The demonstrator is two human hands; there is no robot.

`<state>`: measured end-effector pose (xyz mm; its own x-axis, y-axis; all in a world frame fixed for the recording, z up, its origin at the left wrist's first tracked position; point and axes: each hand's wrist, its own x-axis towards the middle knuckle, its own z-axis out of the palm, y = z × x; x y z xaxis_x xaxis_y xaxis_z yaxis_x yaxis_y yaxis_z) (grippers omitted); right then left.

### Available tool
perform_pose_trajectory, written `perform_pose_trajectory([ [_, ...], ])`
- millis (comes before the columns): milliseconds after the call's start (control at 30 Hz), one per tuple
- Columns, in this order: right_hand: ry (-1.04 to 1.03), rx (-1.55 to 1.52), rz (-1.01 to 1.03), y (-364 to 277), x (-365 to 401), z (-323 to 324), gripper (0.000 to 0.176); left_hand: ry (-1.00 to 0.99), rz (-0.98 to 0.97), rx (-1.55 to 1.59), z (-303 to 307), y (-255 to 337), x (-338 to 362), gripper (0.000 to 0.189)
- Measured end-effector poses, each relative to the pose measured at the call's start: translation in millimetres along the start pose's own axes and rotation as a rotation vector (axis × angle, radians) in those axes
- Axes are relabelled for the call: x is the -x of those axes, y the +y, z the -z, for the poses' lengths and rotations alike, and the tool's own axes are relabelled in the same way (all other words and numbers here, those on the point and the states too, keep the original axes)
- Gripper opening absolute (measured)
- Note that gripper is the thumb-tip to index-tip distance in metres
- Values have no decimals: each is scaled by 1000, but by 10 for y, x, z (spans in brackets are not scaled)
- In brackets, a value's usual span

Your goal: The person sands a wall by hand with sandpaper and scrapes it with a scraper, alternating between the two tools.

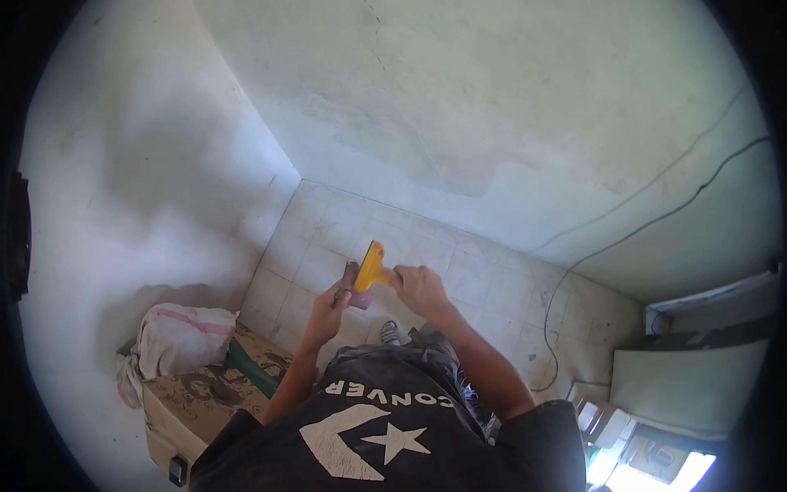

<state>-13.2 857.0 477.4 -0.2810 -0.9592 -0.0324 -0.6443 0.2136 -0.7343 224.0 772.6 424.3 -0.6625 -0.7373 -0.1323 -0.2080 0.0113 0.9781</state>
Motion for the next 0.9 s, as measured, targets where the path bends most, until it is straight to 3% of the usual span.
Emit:
perform_pose_trajectory([
  [33,-40,210,-53,-1,-39,50,47,6,-15,-106,26,-7,18,43],
  [67,-32,217,-62,-18,-43,101,47,-5,-21,-100,41,-9,9,43],
  [133,-116,101,135,-109,29,187,47,-30,-216,-243,85,3,28,48],
  [167,-204,224,93,-353,72,244,46,-40,-213,-238,103,61,74,48],
  [233,-151,321,13,-186,-19,148,46,-148,-79,-145,129,167,139,49],
  [300,-130,477,-84,-180,-94,296,46,-140,-126,-159,193,78,186,49],
  [333,-123,479,-83,-231,-63,328,46,-126,-177,-179,224,47,160,49],
  [400,-184,248,149,-355,27,339,47,-171,-156,-178,247,-10,160,49],
  [600,-50,428,37,-489,-73,455,54,-198,-181,-111,230,42,180,49],
  [667,-159,369,166,-615,40,457,56,-195,-160,-50,214,49,201,49],
  [733,-69,443,185,-479,14,396,58,-250,-124,66,217,46,249,50],
  [800,-28,489,71,-400,-80,522,50,-253,-127,46,214,126,272,49],
  [900,-50,456,180,-614,66,486,50,-259,-112,13,205,139,254,49],
])
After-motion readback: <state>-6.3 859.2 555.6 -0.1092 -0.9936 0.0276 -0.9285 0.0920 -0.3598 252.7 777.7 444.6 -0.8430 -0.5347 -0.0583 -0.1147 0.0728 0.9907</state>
